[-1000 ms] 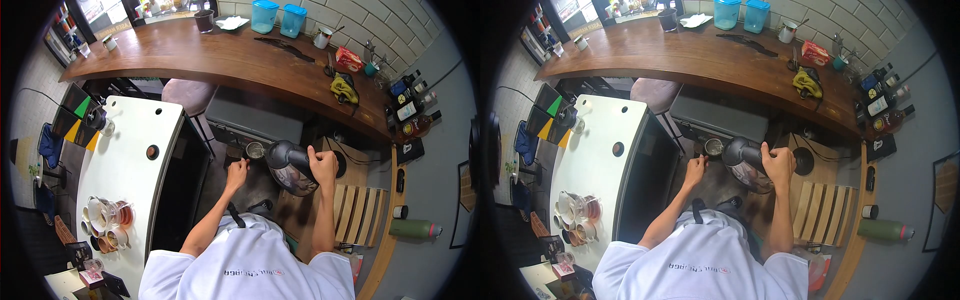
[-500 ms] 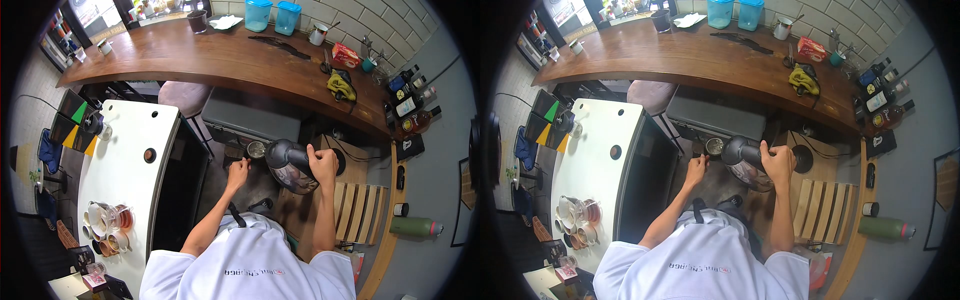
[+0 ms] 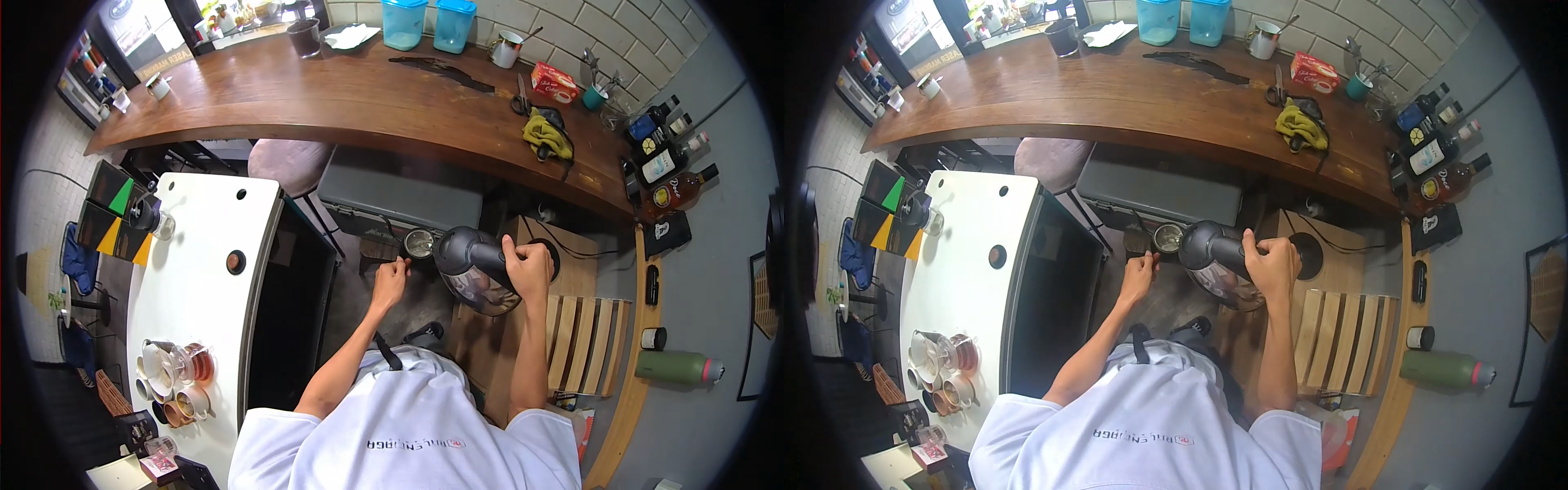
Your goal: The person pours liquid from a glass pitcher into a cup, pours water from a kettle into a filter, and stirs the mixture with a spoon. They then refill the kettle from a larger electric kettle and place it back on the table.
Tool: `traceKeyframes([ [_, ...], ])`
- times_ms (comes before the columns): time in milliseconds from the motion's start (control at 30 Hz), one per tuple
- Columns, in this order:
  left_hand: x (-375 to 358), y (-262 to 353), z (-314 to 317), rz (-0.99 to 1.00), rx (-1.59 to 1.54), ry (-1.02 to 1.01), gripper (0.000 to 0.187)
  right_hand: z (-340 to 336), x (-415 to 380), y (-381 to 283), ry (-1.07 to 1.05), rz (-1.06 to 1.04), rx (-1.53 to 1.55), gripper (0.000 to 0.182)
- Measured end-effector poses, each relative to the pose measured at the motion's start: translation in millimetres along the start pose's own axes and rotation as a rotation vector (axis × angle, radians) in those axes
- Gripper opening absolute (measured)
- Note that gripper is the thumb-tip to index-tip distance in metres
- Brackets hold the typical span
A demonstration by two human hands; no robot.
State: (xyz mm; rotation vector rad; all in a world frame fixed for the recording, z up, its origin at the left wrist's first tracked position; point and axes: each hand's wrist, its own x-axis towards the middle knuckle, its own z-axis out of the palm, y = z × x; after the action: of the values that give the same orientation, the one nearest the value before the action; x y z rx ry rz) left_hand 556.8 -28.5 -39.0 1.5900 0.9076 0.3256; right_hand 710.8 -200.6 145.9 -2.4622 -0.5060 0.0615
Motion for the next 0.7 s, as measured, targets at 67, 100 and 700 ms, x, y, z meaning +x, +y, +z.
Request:
traceKeyframes([
  [67,0.7,1.2,3.0,-0.002,-0.023,-0.021,0.053,-0.6,0.7,3.5,0.008,0.005,0.008,0.051],
  [100,1.9,-0.3,5.5,-0.003,-0.021,-0.026,0.053,-1.3,1.4,5.1,0.006,0.007,0.006,0.050],
  [700,1.4,26.4,35.9,0.029,-0.019,-0.083,0.052,-13.7,7.5,45.9,0.073,0.031,0.071,0.049],
])
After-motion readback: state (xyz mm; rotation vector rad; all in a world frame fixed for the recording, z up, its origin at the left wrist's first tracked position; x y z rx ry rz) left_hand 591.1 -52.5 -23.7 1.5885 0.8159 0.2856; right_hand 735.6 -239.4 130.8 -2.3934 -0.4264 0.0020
